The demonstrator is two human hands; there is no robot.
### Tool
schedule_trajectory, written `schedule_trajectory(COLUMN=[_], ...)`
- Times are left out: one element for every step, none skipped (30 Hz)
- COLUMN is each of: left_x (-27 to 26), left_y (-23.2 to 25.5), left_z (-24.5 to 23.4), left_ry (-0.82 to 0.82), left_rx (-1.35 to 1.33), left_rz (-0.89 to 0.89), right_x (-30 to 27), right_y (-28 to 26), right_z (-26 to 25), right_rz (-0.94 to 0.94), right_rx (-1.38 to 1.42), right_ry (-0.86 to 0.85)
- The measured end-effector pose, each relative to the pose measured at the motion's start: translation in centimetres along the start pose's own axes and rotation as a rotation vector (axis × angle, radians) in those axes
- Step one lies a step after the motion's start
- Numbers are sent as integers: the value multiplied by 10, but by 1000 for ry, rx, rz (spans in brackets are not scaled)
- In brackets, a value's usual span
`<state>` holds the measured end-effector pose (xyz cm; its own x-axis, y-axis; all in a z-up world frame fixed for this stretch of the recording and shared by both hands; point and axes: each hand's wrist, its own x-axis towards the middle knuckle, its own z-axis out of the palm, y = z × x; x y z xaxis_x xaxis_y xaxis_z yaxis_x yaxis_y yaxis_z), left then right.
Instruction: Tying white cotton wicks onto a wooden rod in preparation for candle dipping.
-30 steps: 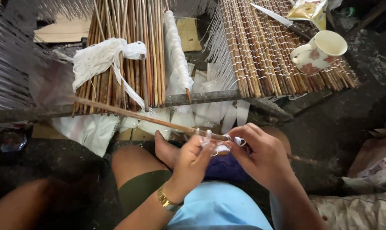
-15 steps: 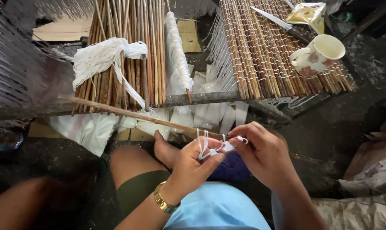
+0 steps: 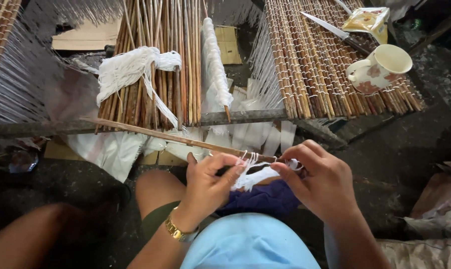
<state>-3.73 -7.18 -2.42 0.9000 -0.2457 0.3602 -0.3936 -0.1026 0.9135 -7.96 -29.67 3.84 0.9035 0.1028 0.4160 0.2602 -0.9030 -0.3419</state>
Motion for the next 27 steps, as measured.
schedule_trajectory(left_x=[-1,-3,-4,-4,-3,-3,-3,-2,-2,-1,0,0,0,0,-1,-2,-4,-6,-6,-5,-3,1,4,8,7,5,4], left_y=[-6,-13,-20,-20,-20,-20,-16,-12,-9,-11,-14,-17,-21,-25,-30,-33,-37,-40,-35,-29,-23,-17,-11,-5,-14,-22,-30], left_z=[-3,-5,-6,-7,-9,-11,-7,-3,1,2,4,5,4,3,2,8,14,20,22,24,26,28,30,31,37,43,49], left_ry=[-1,31,62,62,89,118,120,79,40,41,100,155,155,187,220,221,155,86,88,24,-43,-43,-62,-78,-77,59,192], left_rx=[2,-196,-394,-394,-350,-303,-301,-215,-129,-128,-248,-370,-369,-412,-455,-454,-700,-945,-943,-1188,-1433,-1432,-1433,-1433,-1431,-1301,-1167], left_rz=[2,-44,-91,-89,-108,-126,-125,-112,-99,-95,-102,-111,-109,-137,-165,-165,-129,-92,-92,-102,-111,-110,-111,-110,-108,-120,-131], right_x=[1,1,1,2,2,3,4,4,5,5,6,6,6,6,5,5,5,5,6,6,7,8,8,9,9,10,10], right_y=[1,2,3,3,4,4,1,-1,-3,-3,-3,-2,-1,1,2,2,3,3,1,-1,-3,-4,-4,-5,-7,-9,-11], right_z=[-1,-2,-3,-4,-6,-7,-7,-6,-6,-7,-7,-8,-8,-8,-8,-7,-6,-4,-4,-4,-4,-3,-3,-2,-2,-2,-2], right_rz=[0,19,38,38,31,22,21,20,18,15,1,-10,-10,8,25,25,16,7,6,4,2,1,2,0,-3,-11,-19], right_rx=[1,-12,-25,-25,-7,14,15,26,37,38,48,58,58,59,60,62,85,107,109,129,149,150,167,185,186,188,191], right_ry=[3,-13,-29,-28,-44,-60,-59,-61,-64,-61,-51,-41,-40,-45,-51,-51,-46,-42,-42,-51,-60,-59,-54,-48,-48,-37,-26])
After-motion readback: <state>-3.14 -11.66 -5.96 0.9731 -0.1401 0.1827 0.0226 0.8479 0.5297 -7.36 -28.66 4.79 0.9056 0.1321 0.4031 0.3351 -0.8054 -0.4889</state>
